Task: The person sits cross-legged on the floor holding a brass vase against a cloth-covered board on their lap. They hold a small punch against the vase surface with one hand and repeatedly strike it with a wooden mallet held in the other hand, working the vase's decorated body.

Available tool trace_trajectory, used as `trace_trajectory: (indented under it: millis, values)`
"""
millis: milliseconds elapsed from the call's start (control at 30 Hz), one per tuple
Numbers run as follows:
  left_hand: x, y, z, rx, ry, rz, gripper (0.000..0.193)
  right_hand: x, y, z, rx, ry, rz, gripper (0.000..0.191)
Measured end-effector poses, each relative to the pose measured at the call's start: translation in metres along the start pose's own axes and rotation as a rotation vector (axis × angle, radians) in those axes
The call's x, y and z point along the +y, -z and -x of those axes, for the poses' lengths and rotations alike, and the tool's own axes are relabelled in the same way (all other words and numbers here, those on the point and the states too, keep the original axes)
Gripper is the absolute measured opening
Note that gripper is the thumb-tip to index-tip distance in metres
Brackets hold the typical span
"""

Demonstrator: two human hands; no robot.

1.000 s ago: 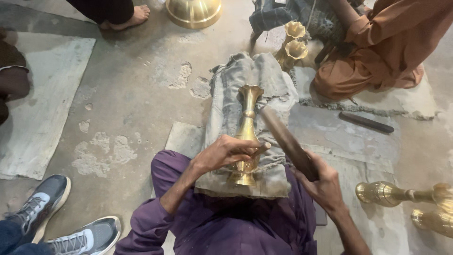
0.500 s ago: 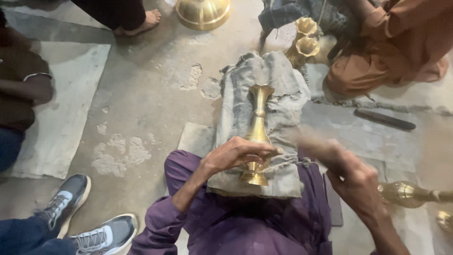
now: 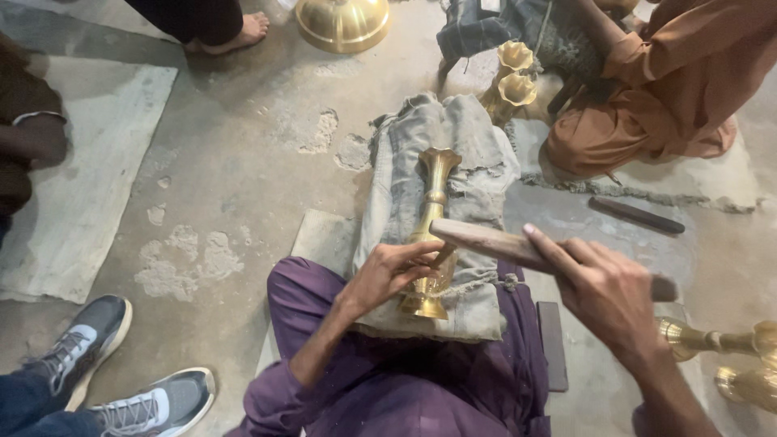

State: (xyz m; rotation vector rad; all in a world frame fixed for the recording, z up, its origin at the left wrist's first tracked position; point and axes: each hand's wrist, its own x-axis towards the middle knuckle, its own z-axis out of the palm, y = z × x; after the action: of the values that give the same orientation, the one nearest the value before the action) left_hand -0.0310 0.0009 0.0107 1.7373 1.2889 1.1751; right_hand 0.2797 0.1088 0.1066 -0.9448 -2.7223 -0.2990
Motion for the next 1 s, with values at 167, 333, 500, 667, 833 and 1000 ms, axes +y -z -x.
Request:
trace_trajectory:
  millis: [167, 333, 500, 667, 833, 1000]
  values:
    - [0.007, -0.008, 0.01, 0.159, 0.075, 0.124, 0.052, 0.004, 0.009, -0.022, -0.168, -0.065, -0.114, 0.071]
    - [0.011, -0.016, 0.018, 0.304, 0.117, 0.128, 0.05, -0.007, 0.026, -0.047, -0.134, -0.013, -0.057, 0.07]
    - [0.006, -0.027, 0.022, 0.393, 0.163, 0.151, 0.05, -0.02, 0.055, -0.068, -0.183, 0.082, 0.131, 0.066]
    - [0.0, -0.039, 0.025, 0.512, 0.102, 0.134, 0.056, -0.031, 0.078, -0.08, -0.18, 0.106, -0.022, 0.078]
    - [0.001, -0.048, 0.028, 0.626, 0.195, 0.259, 0.052, -0.032, 0.07, -0.084, -0.321, 0.061, 0.036, 0.073]
    - [0.003, -0.054, 0.029, 0.723, 0.14, 0.219, 0.049, -0.024, 0.053, -0.083, -0.279, 0.28, 0.31, 0.079]
